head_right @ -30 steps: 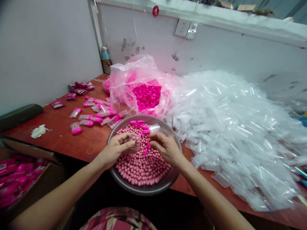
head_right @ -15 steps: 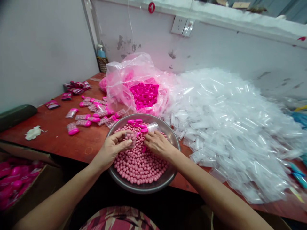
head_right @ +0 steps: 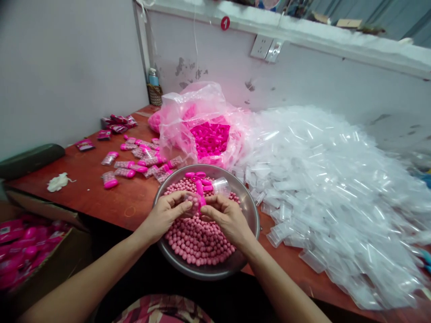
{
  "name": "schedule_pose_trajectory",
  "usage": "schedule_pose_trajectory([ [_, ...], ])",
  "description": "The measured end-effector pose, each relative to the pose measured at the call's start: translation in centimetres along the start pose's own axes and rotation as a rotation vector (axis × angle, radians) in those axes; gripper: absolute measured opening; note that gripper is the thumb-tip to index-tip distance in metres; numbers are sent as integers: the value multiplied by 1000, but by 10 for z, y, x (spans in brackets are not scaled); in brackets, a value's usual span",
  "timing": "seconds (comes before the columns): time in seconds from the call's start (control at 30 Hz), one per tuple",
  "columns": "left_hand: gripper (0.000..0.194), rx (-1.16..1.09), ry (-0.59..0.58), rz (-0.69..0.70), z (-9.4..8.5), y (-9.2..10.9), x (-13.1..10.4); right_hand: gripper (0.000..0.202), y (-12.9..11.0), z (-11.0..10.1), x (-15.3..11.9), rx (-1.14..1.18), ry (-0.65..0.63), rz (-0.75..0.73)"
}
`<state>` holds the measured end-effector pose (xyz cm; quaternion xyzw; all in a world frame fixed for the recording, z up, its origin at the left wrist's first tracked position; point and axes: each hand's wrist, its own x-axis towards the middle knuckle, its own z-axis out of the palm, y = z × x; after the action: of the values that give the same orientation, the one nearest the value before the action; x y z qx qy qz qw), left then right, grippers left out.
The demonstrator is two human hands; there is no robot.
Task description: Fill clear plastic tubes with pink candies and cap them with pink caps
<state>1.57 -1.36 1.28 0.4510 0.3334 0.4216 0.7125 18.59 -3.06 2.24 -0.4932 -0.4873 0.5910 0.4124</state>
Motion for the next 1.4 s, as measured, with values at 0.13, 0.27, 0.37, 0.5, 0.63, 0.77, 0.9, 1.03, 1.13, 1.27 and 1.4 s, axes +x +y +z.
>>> schedule_pose_trajectory([
  [0.13,21,102,-63,43,-2,-2,-1,25,4,-9,0,55,34,0],
  [0.27,23,275,-76,103,-4,-8,-2,27,-5,-18,-4,-185,159,-248],
  [0.37,24,398,-101,147,-3,-8,-4,29,-13,-17,-8,-471,135,-449],
  [0.5,19,546,-33,231,0,-4,-8,18,-13,-11,-10,-782,13,-624],
  [0.63,15,677,-10,323,1,-1,-13,9,-8,-6,-14,-897,4,-715],
  [0.77,18,840,-32,426,0,-7,-17,8,-6,-1,-17,-956,-11,-763],
  [0.9,21,1005,-38,517,-1,-14,-19,12,-5,-1,-12,-1006,-64,-773],
  [1.03,19,988,-26,443,-1,-11,-16,13,-10,-6,-8,-1045,-92,-808],
  [1.13,17,890,-112,374,0,-7,-14,41,-24,-5,-12,-1262,-110,-892],
  [1.27,19,716,-150,293,-2,-6,-11,48,-43,-1,-17,-1529,-291,-906],
  [1.4,18,545,-73,207,-3,-3,-8,44,-38,-4,-14,-1544,-61,-839],
])
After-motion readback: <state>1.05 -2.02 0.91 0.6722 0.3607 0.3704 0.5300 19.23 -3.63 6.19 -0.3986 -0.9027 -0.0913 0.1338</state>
